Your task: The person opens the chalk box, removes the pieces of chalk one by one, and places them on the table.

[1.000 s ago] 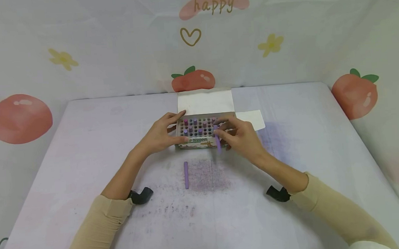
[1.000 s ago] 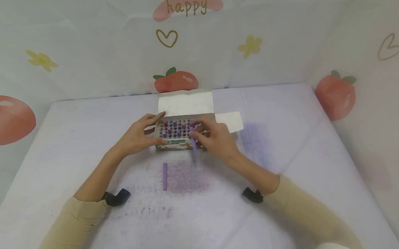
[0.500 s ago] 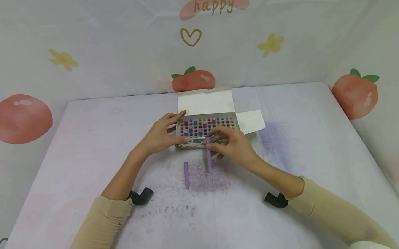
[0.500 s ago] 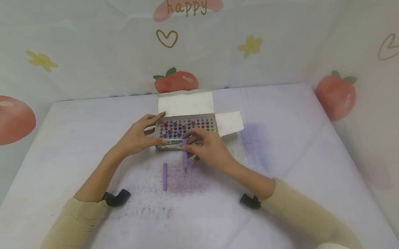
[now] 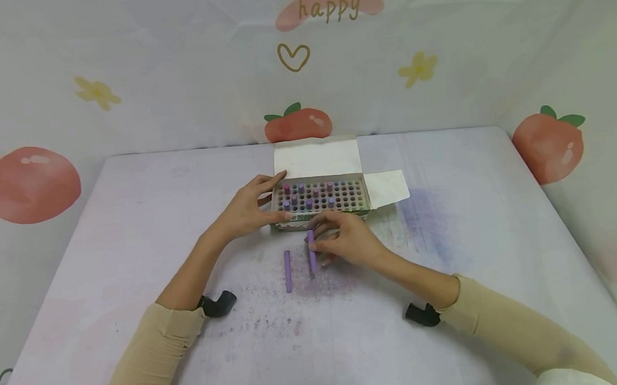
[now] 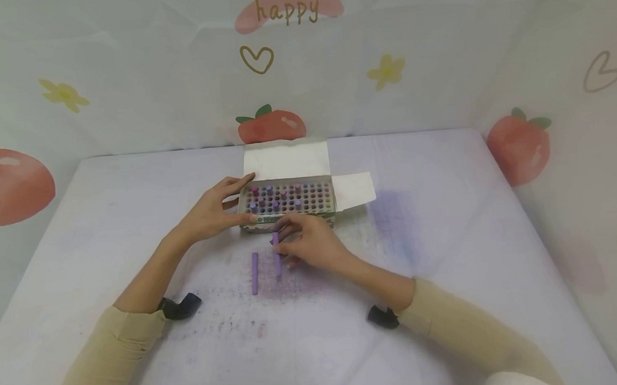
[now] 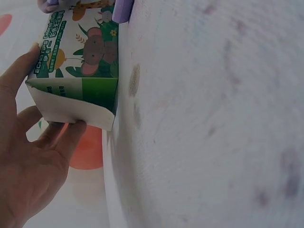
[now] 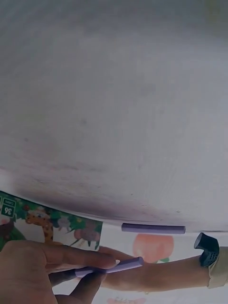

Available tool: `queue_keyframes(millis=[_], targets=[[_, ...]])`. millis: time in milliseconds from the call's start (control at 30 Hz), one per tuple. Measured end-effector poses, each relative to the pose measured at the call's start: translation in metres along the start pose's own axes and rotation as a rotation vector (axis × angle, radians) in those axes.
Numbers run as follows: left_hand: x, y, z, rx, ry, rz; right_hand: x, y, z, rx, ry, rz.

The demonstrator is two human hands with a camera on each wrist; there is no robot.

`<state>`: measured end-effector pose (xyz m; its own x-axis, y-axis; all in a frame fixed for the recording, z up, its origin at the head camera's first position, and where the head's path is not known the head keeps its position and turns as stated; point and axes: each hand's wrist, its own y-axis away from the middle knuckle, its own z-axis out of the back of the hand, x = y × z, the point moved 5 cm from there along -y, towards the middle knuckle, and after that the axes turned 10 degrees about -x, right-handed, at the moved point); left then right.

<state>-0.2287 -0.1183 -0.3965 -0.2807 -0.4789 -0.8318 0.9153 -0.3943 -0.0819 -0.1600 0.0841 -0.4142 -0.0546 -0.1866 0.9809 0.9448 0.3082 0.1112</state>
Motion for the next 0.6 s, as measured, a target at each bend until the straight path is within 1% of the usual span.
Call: queue_keyframes(millis=[100, 400, 600], targets=[[0.000, 0.000, 0.000, 0.000, 0.003, -0.003, -0.003, -0.001, -0.004, 0.020, 0.006, -0.019], [0.000, 0.000, -0.001, 0.003, 0.002, -0.005, -0.008, -0.002, -0.013, 0.057, 0.105, -0.045], [0.001, 0.000, -0.001, 0.004, -0.004, 0.008, -0.011, -0.004, -0.018, 0.067, 0.096, -0.100]])
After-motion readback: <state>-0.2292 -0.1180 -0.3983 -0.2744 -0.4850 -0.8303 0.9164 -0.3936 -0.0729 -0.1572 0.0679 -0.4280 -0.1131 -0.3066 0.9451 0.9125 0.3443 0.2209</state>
